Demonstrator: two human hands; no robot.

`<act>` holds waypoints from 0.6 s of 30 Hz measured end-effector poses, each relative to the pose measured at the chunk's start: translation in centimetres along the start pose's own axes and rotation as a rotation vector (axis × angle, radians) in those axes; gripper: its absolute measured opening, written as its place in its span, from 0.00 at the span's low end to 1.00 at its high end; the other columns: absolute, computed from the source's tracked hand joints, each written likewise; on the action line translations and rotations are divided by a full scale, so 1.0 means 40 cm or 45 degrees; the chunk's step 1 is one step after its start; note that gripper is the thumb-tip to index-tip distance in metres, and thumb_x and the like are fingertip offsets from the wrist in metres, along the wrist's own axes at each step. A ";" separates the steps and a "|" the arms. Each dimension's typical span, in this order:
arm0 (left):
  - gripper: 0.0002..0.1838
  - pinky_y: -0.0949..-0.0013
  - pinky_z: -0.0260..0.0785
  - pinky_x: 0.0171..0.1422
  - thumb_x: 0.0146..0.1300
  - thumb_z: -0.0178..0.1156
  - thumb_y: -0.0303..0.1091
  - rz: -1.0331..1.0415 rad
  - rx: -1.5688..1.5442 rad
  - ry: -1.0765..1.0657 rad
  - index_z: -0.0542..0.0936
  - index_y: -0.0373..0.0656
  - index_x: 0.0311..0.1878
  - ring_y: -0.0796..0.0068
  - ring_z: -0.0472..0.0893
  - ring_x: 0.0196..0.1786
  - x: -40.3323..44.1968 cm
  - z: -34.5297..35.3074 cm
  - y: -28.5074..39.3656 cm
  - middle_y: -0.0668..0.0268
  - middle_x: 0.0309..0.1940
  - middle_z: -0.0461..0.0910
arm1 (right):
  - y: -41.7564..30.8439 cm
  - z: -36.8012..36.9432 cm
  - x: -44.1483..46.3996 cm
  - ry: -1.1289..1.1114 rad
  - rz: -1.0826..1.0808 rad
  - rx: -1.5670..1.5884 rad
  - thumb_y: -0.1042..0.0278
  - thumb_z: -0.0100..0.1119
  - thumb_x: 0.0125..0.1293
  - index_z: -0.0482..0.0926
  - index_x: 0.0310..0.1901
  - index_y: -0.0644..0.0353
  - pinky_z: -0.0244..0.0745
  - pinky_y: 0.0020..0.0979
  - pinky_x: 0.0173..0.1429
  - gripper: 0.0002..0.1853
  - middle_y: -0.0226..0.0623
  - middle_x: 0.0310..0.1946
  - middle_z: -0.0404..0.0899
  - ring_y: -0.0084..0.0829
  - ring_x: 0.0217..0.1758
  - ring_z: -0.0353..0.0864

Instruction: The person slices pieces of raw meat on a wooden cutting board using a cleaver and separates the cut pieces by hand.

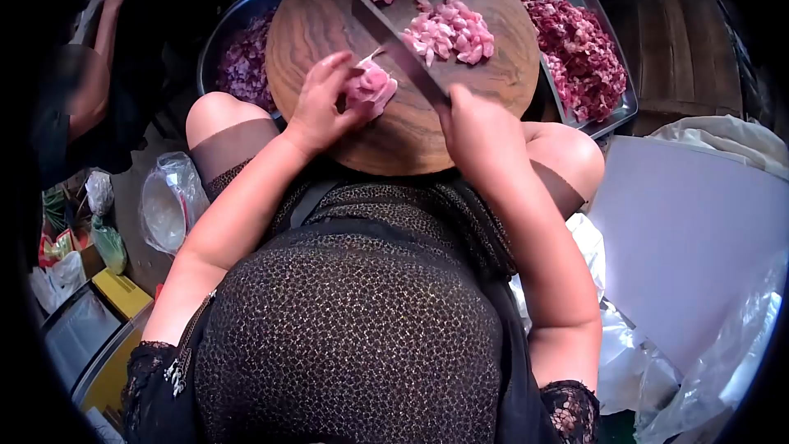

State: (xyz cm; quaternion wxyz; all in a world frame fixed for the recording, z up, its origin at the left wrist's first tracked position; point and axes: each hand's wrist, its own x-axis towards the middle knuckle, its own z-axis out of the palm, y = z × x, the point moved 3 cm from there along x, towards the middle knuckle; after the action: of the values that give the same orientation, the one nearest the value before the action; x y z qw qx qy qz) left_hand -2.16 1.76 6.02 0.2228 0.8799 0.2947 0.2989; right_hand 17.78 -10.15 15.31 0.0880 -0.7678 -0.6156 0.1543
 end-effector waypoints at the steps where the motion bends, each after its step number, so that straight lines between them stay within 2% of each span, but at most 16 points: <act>1: 0.30 0.56 0.66 0.67 0.45 0.74 0.37 0.002 -0.001 0.002 0.78 0.41 0.54 0.47 0.70 0.62 0.000 0.002 -0.003 0.51 0.59 0.71 | -0.002 0.002 -0.028 -0.055 0.008 -0.010 0.59 0.53 0.70 0.73 0.39 0.60 0.76 0.52 0.38 0.12 0.50 0.28 0.82 0.54 0.33 0.82; 4: 0.19 0.57 0.71 0.56 0.52 0.70 0.34 0.192 -0.139 -0.042 0.83 0.45 0.50 0.54 0.77 0.50 0.006 0.024 -0.005 0.59 0.52 0.78 | -0.009 0.024 -0.072 -0.083 -0.064 -0.056 0.63 0.52 0.70 0.72 0.37 0.60 0.77 0.49 0.35 0.09 0.48 0.26 0.81 0.50 0.33 0.84; 6: 0.19 0.57 0.71 0.55 0.53 0.70 0.34 0.167 -0.147 -0.062 0.84 0.46 0.49 0.54 0.78 0.49 0.010 0.040 -0.006 0.60 0.51 0.79 | -0.011 0.035 -0.072 -0.125 -0.068 -0.084 0.64 0.51 0.70 0.72 0.36 0.61 0.78 0.48 0.35 0.09 0.48 0.26 0.81 0.49 0.33 0.84; 8: 0.16 0.58 0.71 0.56 0.55 0.69 0.35 0.102 -0.131 -0.092 0.86 0.49 0.48 0.56 0.79 0.49 0.013 0.052 -0.003 0.60 0.47 0.81 | -0.011 0.048 -0.067 -0.234 -0.054 -0.077 0.65 0.52 0.71 0.71 0.37 0.65 0.75 0.50 0.35 0.10 0.52 0.27 0.81 0.53 0.33 0.82; 13: 0.15 0.58 0.72 0.58 0.55 0.69 0.36 0.099 -0.132 -0.078 0.85 0.45 0.46 0.56 0.79 0.51 0.004 0.058 -0.013 0.58 0.48 0.80 | -0.049 0.038 0.033 -0.350 -0.046 0.012 0.68 0.52 0.69 0.73 0.36 0.67 0.75 0.53 0.40 0.09 0.57 0.30 0.80 0.58 0.37 0.81; 15: 0.16 0.58 0.72 0.59 0.55 0.69 0.36 0.120 -0.096 -0.047 0.84 0.43 0.46 0.55 0.79 0.52 0.017 0.055 -0.018 0.57 0.49 0.80 | -0.070 0.101 0.124 -0.273 -0.131 -0.037 0.69 0.54 0.64 0.76 0.37 0.65 0.78 0.50 0.41 0.08 0.54 0.29 0.81 0.54 0.37 0.83; 16: 0.17 0.57 0.72 0.59 0.54 0.69 0.36 0.112 -0.096 -0.052 0.83 0.42 0.46 0.54 0.79 0.52 0.015 0.053 -0.016 0.57 0.49 0.80 | -0.098 0.111 0.170 -0.244 -0.172 -0.123 0.72 0.52 0.62 0.80 0.37 0.63 0.82 0.45 0.41 0.08 0.49 0.33 0.84 0.47 0.38 0.86; 17: 0.17 0.57 0.72 0.60 0.54 0.69 0.36 0.101 -0.095 -0.055 0.83 0.40 0.46 0.54 0.79 0.52 0.011 0.051 -0.009 0.56 0.48 0.80 | -0.128 0.106 0.208 -0.238 -0.229 -0.109 0.71 0.55 0.60 0.81 0.37 0.63 0.82 0.44 0.41 0.08 0.49 0.35 0.85 0.47 0.38 0.86; 18: 0.12 0.59 0.72 0.57 0.54 0.68 0.38 0.121 -0.085 -0.004 0.82 0.44 0.40 0.57 0.78 0.49 0.015 0.046 -0.004 0.60 0.43 0.80 | -0.143 0.113 0.244 -0.256 -0.173 -0.165 0.71 0.57 0.58 0.83 0.36 0.62 0.82 0.44 0.43 0.08 0.50 0.36 0.85 0.47 0.38 0.86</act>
State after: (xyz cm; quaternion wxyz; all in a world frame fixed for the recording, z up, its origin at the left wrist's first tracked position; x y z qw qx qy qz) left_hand -0.63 1.88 4.82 0.2379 0.8854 0.2421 0.3175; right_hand 12.86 0.41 11.67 -0.0136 -0.7091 -0.6806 0.1839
